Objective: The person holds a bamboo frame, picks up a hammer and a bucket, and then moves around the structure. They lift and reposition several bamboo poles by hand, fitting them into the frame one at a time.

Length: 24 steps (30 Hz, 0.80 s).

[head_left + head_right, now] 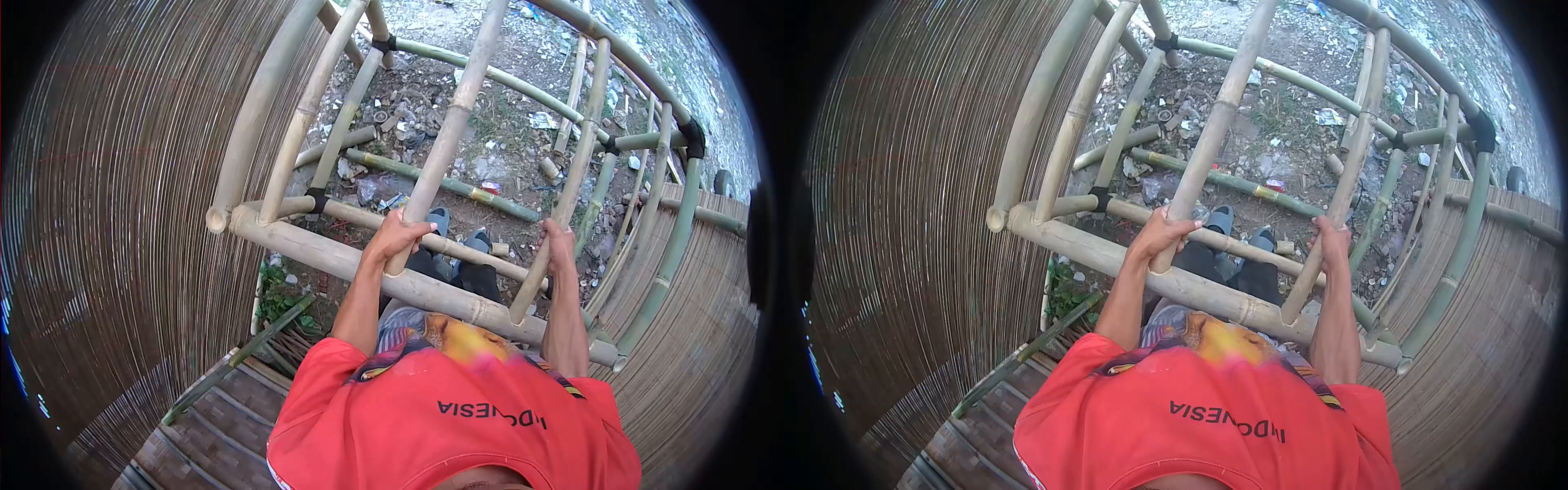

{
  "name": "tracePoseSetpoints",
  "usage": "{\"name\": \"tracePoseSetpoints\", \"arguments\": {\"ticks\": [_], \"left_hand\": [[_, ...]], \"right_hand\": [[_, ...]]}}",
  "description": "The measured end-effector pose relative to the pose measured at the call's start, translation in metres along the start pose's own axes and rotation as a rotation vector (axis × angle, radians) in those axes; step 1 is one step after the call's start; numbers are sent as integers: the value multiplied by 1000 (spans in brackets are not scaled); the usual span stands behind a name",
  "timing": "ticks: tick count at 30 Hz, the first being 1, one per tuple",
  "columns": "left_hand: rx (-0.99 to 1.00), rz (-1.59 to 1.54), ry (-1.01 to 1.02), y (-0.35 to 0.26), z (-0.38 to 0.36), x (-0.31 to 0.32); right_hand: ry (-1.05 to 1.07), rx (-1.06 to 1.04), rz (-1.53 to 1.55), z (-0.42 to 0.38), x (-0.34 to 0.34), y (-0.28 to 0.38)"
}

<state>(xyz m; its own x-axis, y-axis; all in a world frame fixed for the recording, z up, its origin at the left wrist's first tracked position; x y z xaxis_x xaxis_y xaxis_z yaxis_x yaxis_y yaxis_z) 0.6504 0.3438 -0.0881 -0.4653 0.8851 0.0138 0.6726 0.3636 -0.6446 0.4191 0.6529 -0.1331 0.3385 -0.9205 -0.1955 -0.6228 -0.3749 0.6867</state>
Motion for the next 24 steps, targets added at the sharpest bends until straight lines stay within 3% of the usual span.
{"name": "tracePoseSetpoints", "arguments": {"ticks": [13,17,24], "left_hand": [[-16,-31,-42,7,14,0],[-22,77,-59,8,13,-3],[-9,44,-50,12,11,-1]], "right_hand": [[-21,74,-15,9,4,5],[-58,-21,14,-3,7,12],[-105,-1,-196,-5,-2,12]]}}
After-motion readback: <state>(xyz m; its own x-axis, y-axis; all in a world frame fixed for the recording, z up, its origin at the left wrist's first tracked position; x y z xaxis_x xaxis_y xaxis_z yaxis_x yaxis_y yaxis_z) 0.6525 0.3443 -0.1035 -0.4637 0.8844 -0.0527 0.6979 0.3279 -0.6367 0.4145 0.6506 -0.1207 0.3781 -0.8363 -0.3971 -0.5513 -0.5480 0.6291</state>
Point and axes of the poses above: each hand's wrist, its own z-axis towards the middle knuckle, its own x-axis out of the palm, y = z × x, the point moved 7 cm from there along z, towards the middle knuckle, and after that the axes turned 3 degrees about -x, right-handed, at the moved point
